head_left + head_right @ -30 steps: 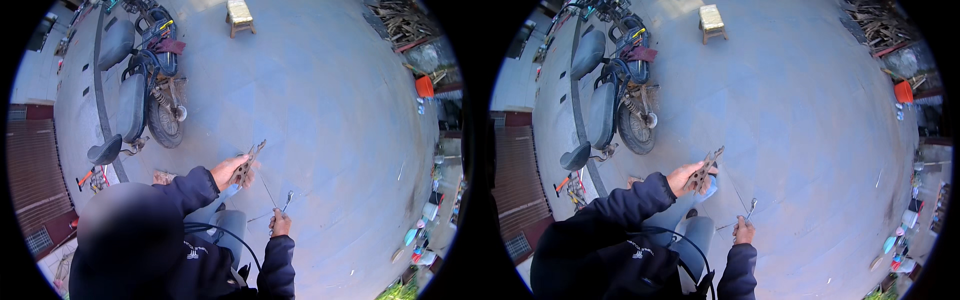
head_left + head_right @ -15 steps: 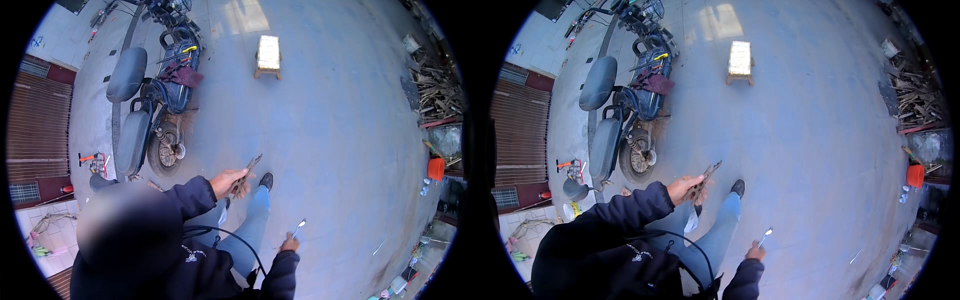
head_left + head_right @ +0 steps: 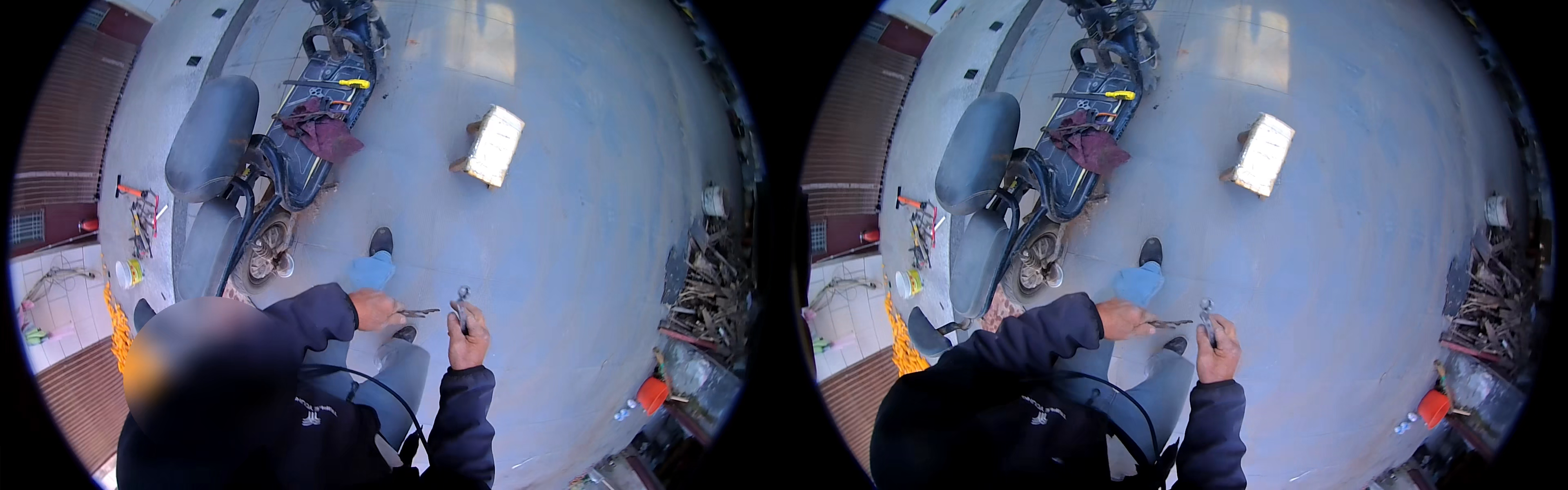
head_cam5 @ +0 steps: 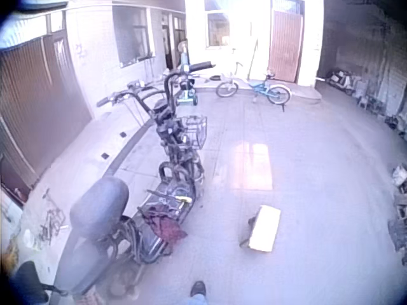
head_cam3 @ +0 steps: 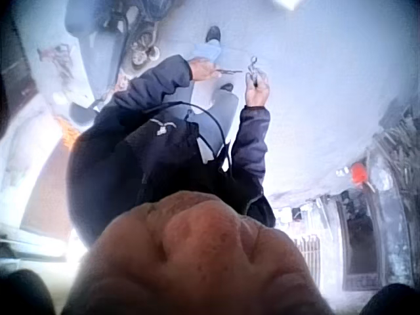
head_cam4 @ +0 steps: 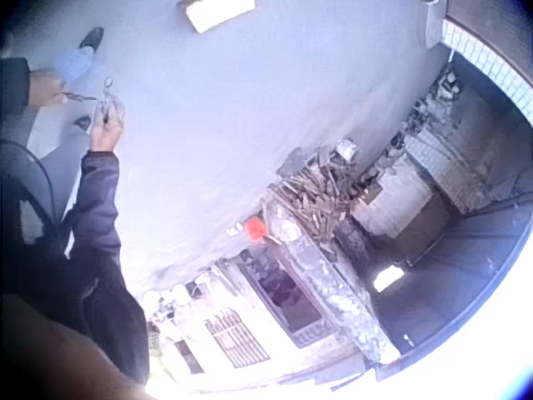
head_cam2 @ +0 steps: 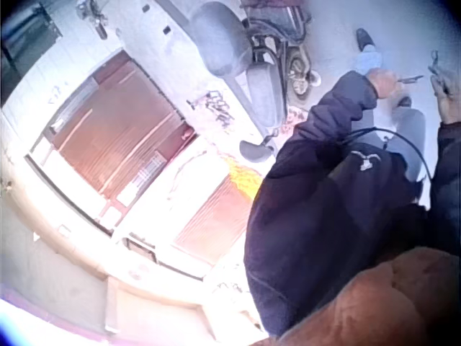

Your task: The person selects a wrench from a collection of tools on the ground and proceeds to work on the front wheel of a scooter. They use the wrench to tighten or loosen bolts on the wheel hub and axle area, adjusting their position to access different parts of the wheel assembly.

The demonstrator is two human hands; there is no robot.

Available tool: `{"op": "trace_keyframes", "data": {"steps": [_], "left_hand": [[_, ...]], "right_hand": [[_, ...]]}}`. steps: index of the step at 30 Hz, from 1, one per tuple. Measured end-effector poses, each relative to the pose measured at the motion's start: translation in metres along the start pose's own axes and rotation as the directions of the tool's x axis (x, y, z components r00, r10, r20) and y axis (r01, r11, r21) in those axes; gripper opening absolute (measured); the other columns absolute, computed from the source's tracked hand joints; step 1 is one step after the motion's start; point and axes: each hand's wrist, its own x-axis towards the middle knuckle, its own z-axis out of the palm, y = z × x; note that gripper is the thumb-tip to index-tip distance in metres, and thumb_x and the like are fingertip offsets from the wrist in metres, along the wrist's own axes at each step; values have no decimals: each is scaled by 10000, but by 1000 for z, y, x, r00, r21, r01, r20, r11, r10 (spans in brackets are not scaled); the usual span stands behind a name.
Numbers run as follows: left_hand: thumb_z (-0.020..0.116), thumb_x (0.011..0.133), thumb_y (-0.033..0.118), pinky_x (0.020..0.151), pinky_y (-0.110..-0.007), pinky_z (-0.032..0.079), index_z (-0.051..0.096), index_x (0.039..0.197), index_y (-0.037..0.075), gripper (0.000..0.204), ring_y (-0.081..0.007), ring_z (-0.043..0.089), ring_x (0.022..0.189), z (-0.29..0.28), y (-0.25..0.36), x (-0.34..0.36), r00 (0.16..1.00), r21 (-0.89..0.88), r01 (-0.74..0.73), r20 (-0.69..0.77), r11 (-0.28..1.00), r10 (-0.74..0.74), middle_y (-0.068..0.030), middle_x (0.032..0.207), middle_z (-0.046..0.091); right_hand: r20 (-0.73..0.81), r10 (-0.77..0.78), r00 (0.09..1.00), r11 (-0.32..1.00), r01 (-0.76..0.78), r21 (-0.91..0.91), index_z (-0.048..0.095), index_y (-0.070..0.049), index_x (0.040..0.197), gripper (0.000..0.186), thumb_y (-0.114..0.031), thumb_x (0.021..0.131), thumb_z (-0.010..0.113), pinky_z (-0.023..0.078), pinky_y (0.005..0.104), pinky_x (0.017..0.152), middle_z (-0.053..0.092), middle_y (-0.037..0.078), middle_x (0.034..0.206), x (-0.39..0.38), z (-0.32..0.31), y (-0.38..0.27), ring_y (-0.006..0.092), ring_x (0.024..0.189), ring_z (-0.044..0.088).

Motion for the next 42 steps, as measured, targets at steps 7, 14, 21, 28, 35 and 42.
{"op": "trace_keyframes", "data": {"steps": [7, 14, 21, 28, 35, 42], "left_hand": [[478, 970, 365, 766, -452, 491, 655, 1100, 80, 359, -366, 629, 874, -154, -23, 38, 997, 6, -83, 6, 997, 83, -189, 929, 654], [466, 977, 352, 740, -419, 494, 675, 996, 72, 350, -340, 634, 796, -281, -33, 96, 996, -117, -69, 53, 991, 76, -143, 812, 662], [519, 957, 356, 671, -332, 502, 689, 911, 43, 359, -175, 652, 667, -394, -52, 158, 985, -483, 151, 146, 863, -91, -67, 761, 681], [586, 938, 343, 647, -323, 508, 702, 990, 33, 335, -143, 639, 657, -501, -111, 195, 990, -505, 134, 37, 853, -133, -73, 778, 679], [615, 907, 345, 783, -357, 509, 648, 1054, 8, 369, -288, 657, 877, -541, -248, 213, 417, -568, 96, -723, 817, -551, -173, 970, 680], [678, 863, 410, 774, -310, 504, 555, 1135, -97, 589, -227, 629, 849, -559, -405, 207, -143, -850, 90, -527, 519, -838, -149, 948, 650]], "right_hand": [[337, -40, 941, 989, 86, -121, 689, -16, 1019, 186, -127, 875, 650, 482, 293, 664, 662, 103, 896, 142, 30, -51, 183, 723, 616], [540, 131, 832, 991, -102, -82, 693, -26, 957, 173, -171, 868, 665, 472, 337, 640, 627, 150, 786, 285, 21, -72, 286, 690, 614], [682, 88, 726, 994, -110, -11, 708, -37, 1004, 212, -193, 860, 696, 458, 287, 607, 624, 110, 701, 429, 20, -97, 125, 633, 557], [822, 250, 511, 939, -335, -77, 712, 3, 976, 219, -184, 863, 709, 440, 266, 593, 608, 24, 670, 560, 66, -132, 76, 630, 518], [609, 379, 697, 868, -496, 27, 690, 31, 829, 225, -186, 876, 660, 400, 251, 562, 563, 1, 606, 669, 132, -137, 72, 597, 499], [440, 568, 695, 639, -710, 297, 659, -17, 908, 185, -200, 882, 670, 299, 228, 416, 485, -40, 573, 770, 213, -120, 53, 447, 405]]}}
